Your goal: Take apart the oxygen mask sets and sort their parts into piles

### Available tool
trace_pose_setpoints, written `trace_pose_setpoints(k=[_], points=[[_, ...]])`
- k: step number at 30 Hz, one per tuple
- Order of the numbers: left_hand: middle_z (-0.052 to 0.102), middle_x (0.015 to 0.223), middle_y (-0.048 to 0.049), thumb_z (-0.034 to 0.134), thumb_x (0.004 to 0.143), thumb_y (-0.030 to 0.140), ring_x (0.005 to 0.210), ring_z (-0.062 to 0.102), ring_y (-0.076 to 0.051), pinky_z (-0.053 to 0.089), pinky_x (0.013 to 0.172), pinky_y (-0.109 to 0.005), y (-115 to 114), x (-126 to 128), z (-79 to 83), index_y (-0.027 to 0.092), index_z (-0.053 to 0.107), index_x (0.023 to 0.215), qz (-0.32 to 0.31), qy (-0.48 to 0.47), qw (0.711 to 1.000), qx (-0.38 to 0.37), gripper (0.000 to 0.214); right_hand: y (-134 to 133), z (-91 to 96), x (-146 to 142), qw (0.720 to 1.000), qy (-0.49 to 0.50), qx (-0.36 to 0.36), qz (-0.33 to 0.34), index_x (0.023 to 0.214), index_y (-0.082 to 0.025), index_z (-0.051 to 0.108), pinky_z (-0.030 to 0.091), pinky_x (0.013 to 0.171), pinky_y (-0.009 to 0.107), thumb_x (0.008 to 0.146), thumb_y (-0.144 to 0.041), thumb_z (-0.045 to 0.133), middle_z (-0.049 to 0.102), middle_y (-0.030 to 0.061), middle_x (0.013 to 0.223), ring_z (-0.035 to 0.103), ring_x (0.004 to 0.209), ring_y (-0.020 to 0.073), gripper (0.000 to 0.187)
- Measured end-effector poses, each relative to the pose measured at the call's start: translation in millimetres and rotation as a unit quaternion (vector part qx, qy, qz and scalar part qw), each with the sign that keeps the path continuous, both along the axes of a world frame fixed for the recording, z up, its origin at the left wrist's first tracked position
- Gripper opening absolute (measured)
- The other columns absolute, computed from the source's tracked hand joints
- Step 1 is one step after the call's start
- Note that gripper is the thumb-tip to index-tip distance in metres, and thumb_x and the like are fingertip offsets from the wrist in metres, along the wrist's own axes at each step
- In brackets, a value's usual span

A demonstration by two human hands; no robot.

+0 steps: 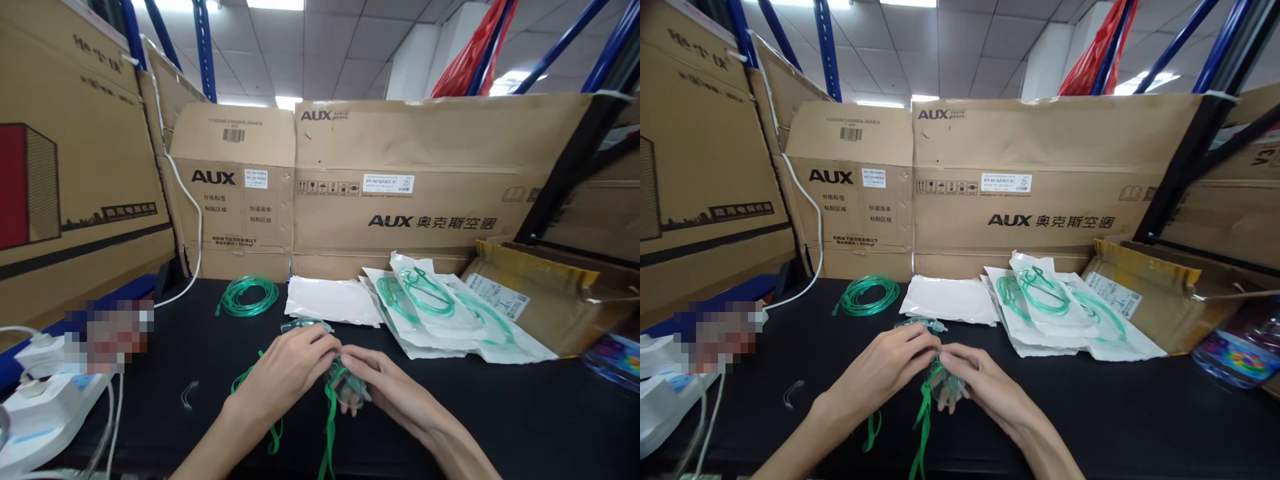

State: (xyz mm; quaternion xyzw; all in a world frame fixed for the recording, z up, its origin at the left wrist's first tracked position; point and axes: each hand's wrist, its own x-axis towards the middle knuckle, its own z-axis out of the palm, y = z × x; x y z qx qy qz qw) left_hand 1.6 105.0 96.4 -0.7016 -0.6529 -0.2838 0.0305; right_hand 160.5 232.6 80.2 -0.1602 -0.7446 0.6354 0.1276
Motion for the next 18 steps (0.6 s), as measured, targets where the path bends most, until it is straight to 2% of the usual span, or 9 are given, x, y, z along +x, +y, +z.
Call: trace_pose_setpoints(k=[3,6,9,13,16,18], points=[[0.07,0.096,0.0027,0.056,0.102,0.02,0.081,0.063,-0.014,0.046,0.077,-0.024,3,10,2.8,0.025,0.063,0.115,0.023,-0.175,0.983,0.052,0.016,-5,6.9,1,0.997,0.046,-0.057,-0.019,0.117,-0.019,0.066,0.052,0.068,0.032,0.09,-0.061,0.065,0.068,0.0055,0.091,0.065,0.076,0.0205,0.049],[0.071,0.084,0.0054,0.058,0.101,0.028,0.074,0.061,-0.014,0.043,0.07,-0.024,2,16,1.1,0.028,0.065,0.114,0.039,-0.273,0.961,0.015,0.015,-11,12.8,-1,0.987,0.094,-0.098,-0.088,0.109,-0.023,0.069,0.052,0.08,0.03,0.084,-0.053,0.076,0.071,0.0044,0.097,0.066,0.086,0.0206,0.04],[0.066,0.081,0.0041,0.063,0.098,0.03,0.076,0.058,-0.015,0.041,0.073,-0.025,0,17,-5.6,0.027,0.073,0.097,0.038,-0.251,0.967,-0.013,0.01,-13,17.1,-2,0.985,0.085,-0.09,-0.121,0.101,-0.023,0.071,0.052,0.079,0.029,0.079,-0.049,0.083,0.072,0.0034,0.095,0.067,0.089,0.0217,0.036],[0.065,0.084,0.0022,0.061,0.1,0.026,0.076,0.055,-0.015,0.04,0.072,-0.025,-3,12,-15.2,0.023,0.07,0.087,0.034,-0.23,0.973,0.013,0.016,-1,19.3,5,0.992,0.038,-0.039,-0.114,0.101,-0.021,0.077,0.054,0.081,0.031,0.077,-0.047,0.084,0.075,0.006,0.099,0.068,0.096,0.025,0.036],[0.064,0.084,0.0016,0.056,0.102,0.027,0.074,0.054,-0.014,0.04,0.068,-0.024,-9,5,-14.7,0.022,0.066,0.085,0.034,-0.225,0.973,0.043,0.021,18,19.5,17,0.982,0.026,-0.006,-0.187,0.107,-0.021,0.077,0.053,0.088,0.03,0.073,-0.048,0.087,0.077,0.0075,0.102,0.068,0.105,0.0274,0.045],[0.06,0.078,0.0024,0.055,0.102,0.028,0.069,0.051,-0.013,0.039,0.065,-0.024,-12,-3,-11.1,0.021,0.065,0.083,0.051,-0.223,0.971,0.063,0.022,28,20.4,26,0.97,0.023,0.0,-0.242,0.11,-0.021,0.077,0.055,0.085,0.029,0.07,-0.052,0.088,0.077,0.0095,0.106,0.068,0.108,0.0291,0.052]])
